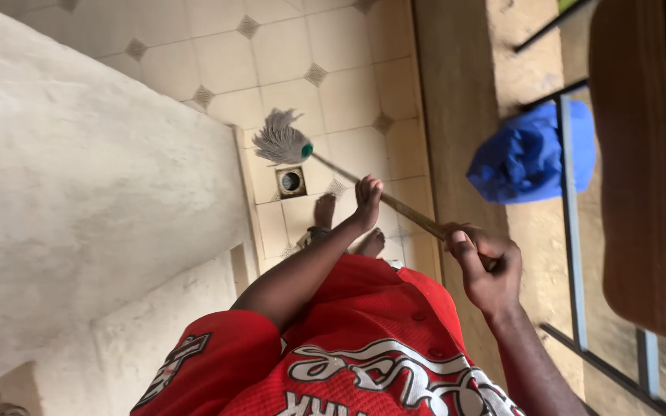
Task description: Mop the tiled floor of a balcony using a standard mop
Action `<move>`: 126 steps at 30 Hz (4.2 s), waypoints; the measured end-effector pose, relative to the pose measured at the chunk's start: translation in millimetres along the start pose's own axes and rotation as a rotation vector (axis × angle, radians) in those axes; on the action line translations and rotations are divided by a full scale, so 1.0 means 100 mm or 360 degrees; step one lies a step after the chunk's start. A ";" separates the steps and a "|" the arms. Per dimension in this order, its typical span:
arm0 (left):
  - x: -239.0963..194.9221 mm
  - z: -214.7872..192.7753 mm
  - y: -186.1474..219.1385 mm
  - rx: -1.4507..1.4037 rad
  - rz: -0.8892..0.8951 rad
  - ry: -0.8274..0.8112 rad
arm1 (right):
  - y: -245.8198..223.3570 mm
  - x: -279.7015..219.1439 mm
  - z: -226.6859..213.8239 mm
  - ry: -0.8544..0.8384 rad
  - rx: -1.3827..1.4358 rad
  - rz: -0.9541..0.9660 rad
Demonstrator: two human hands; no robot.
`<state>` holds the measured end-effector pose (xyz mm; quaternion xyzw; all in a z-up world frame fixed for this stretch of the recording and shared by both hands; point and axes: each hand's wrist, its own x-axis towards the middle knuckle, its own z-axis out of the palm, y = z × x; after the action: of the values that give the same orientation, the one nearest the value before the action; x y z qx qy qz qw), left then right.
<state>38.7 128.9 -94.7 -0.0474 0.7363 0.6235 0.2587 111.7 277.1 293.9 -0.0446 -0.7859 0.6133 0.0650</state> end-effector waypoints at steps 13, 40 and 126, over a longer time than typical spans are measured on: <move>0.58 1.72 -0.58 0.0841 0.0600 -0.0527 | 0.06 -0.92 -0.66 0.0241 -0.0326 -0.0029; -2.02 0.60 0.89 0.1387 0.0156 -0.1356 | 0.40 -3.02 -0.03 0.2583 0.1043 0.0756; -3.84 1.78 -0.27 0.0986 0.0197 -0.1083 | -0.04 -4.79 -0.39 0.1980 0.0310 0.0300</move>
<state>437.4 193.3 34.2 0.2834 0.7626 0.3683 0.4500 591.2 241.2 284.5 -0.4554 -0.5345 0.5445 0.4587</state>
